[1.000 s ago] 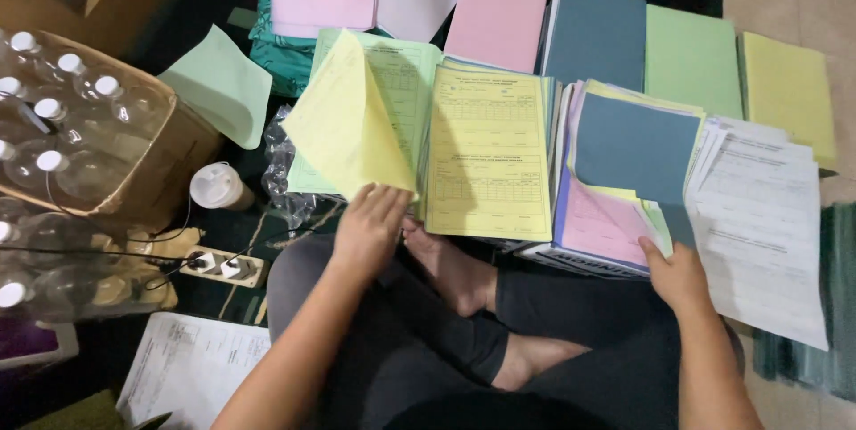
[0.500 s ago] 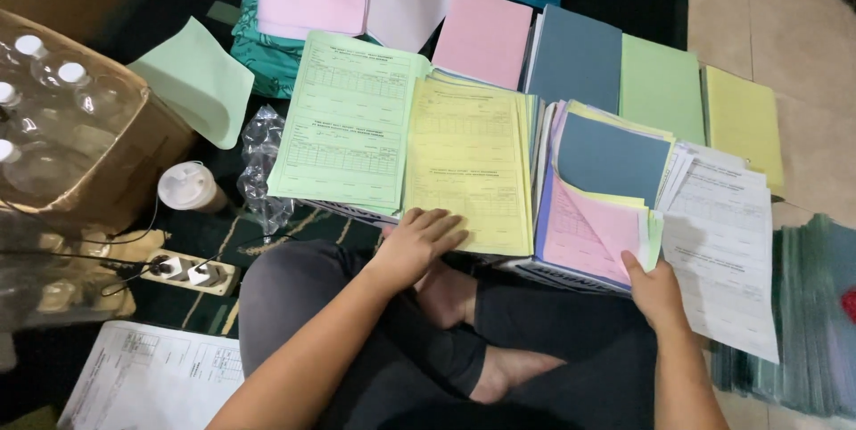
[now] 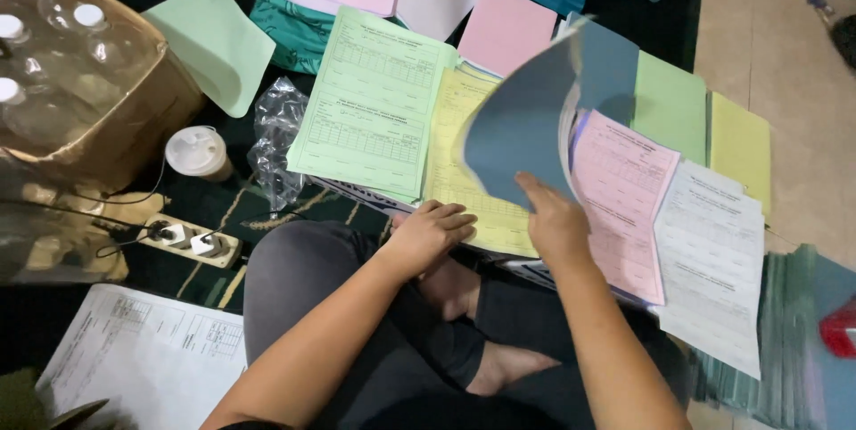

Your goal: The person is manually collating sets of forms by picking individual sheets from several colored stacks of paper.

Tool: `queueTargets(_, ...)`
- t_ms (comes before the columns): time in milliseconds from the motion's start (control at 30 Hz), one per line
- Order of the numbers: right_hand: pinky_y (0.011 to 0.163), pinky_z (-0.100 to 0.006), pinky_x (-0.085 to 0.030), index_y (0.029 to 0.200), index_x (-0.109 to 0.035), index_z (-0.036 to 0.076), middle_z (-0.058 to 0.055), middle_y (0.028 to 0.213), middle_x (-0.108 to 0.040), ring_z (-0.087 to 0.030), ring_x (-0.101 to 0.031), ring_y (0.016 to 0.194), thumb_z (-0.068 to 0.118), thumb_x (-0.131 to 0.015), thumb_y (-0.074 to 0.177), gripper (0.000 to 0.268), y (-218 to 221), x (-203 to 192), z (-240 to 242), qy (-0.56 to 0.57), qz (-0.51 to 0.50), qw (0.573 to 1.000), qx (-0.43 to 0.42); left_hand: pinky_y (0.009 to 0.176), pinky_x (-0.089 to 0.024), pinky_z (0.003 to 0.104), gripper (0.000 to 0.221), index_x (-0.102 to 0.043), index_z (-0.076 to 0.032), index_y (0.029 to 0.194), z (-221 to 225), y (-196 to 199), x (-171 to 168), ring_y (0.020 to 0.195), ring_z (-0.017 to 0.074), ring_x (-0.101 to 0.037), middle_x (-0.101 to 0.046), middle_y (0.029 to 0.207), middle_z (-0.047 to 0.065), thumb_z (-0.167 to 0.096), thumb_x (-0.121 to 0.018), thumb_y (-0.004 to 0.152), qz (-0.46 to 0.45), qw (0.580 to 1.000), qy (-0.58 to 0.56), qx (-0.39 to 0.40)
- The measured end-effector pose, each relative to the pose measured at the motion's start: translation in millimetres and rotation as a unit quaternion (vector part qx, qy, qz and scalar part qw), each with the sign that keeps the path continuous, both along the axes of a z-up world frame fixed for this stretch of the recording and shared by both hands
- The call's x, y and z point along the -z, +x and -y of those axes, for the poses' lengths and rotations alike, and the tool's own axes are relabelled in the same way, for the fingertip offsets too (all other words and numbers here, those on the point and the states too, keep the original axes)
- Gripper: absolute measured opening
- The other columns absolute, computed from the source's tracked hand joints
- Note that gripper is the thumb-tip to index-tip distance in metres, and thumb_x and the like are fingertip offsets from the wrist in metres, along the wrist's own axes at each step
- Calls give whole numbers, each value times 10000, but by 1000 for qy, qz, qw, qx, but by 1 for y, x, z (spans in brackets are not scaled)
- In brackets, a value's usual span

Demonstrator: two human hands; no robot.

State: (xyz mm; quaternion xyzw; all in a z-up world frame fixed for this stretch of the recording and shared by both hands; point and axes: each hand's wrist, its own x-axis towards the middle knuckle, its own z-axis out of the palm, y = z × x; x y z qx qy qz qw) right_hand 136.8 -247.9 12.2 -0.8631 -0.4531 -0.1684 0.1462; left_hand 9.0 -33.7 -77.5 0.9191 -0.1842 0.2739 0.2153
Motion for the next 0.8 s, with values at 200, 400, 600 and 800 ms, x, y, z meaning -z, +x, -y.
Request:
queueTargets(200, 1012, -512, -550, 1463, -564, 130, -120, 1476, -593, -343, -619, 1259, -40, -498, 893, 599, -43, 21, -14, -167, -210, 963, 23, 863, -452, 374, 160, -677, -155, 885, -12, -1, -11, 838, 187, -642, -667, 830, -3, -180, -571, 1003, 134, 989, -35, -57)
queueTargets(400, 1048, -522, -516, 1408, -594, 194, -34, 1449, -631, -328, -612, 1270, 35, -619, 891, 542, -29, 47, 4, -121, -251, 958, 68, 863, -403, 376, 215, -640, -155, 870, -11, 1, -32, 894, 177, -615, -631, 834, -17, -176, -528, 1052, 187, 975, -83, -87)
queueTargets(600, 661, -452, -523, 1101, -667, -184, -305, 900, -698, -408, -663, 734, 125, -600, 1070, 318, 9, -38, -18, 73, -197, 952, 224, 839, -538, 396, 293, -763, -63, 1016, -142, -25, -44, 940, 291, -634, -700, 1042, 87, -224, -827, 780, -25, 970, -89, -227)
queueTargets(800, 869, -513, -559, 1280, -718, 43, -213, 1035, -745, -432, -703, 1006, -22, -541, 970, 363, -15, -91, -167, 57, -25, 998, -31, 807, -596, 438, 398, -817, -225, 991, -225, -12, -21, 924, 306, -723, -741, 1027, -16, -484, -877, 695, -322, 933, 41, -154)
